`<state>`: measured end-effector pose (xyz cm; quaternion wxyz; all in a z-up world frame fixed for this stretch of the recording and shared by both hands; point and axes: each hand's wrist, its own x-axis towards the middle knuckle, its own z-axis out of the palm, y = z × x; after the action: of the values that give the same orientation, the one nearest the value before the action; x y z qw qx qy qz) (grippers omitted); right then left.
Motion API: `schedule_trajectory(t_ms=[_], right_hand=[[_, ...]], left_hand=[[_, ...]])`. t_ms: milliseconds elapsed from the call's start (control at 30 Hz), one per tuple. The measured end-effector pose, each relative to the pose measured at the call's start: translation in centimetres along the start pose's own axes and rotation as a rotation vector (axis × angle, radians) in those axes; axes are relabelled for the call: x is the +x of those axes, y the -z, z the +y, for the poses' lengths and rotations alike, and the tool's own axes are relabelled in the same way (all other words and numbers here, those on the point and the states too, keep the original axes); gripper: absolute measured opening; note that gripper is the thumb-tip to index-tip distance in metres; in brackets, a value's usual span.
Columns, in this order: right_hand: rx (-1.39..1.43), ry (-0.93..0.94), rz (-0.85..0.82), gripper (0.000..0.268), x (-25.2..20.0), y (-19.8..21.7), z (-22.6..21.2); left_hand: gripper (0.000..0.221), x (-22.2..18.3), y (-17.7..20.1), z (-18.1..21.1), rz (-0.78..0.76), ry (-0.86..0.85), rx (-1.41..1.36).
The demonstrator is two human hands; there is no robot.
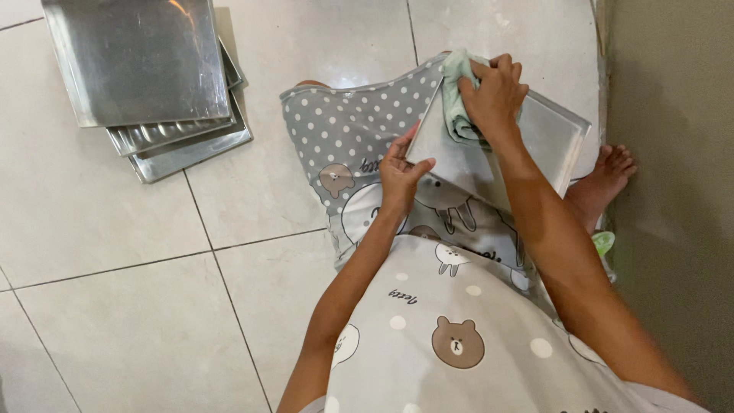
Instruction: The person wipes a rectangular metal tray using a cloth and then places it onto a stack of trays while sitting on the floor.
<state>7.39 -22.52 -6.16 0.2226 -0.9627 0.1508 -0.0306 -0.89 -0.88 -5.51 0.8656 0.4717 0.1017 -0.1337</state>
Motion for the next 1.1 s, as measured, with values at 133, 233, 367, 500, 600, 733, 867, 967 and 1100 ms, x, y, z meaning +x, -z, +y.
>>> schedule_trajectory(t_ms=[133, 233, 367, 500, 600, 733, 867, 967, 1100], right_hand=[[0.056, 0.042, -0.038, 0.037, -2.3, 1.0, -1.4], [0.063, 0.106, -0.117, 0.041, -6.7, 2.3, -3.6], [0.089, 0.179, -0.149, 0.038, -9.7, 3.7, -5.1], [0.099, 0.156, -0.161, 0.038, -7.9, 2.4, -5.7], [0.116, 0.159, -0.156, 0.038, -5.3, 2.3, -7.1], [0.078, 0.143, -0.102, 0.035, -3.9, 1.9, -7.2], [0.015, -0.024, -0.192, 0.048, -2.6, 3.4, -5.9], [0.042, -0.134, -0.139, 0.045, -1.3, 3.8, -1.7], [-0.006, -0.290, -0.111, 0.042, 0.1, 4.2, 4.8]], left_hand=[[0.059, 3.8, -0.8, -2.0, -0.104, 0.036, -0.264], [0.041, 6.6, -1.8, -3.5, -0.084, 0.202, -0.429], [0.062, 7.0, -3.0, -1.5, 0.087, 0.447, -0.413], [0.055, 6.6, -0.7, -4.3, 0.126, 0.401, -0.421], [0.050, 7.1, 0.1, -6.0, 0.079, 0.237, -0.338], [0.056, 7.6, 0.1, -6.3, 0.050, 0.109, -0.249], [0.055, 6.5, -1.3, -2.7, 0.128, 0.192, -0.212], [0.068, 6.2, -1.4, -1.3, 0.125, 0.205, -0.089], [0.079, 6.8, -1.1, -2.0, 0.112, 0.133, 0.016]])
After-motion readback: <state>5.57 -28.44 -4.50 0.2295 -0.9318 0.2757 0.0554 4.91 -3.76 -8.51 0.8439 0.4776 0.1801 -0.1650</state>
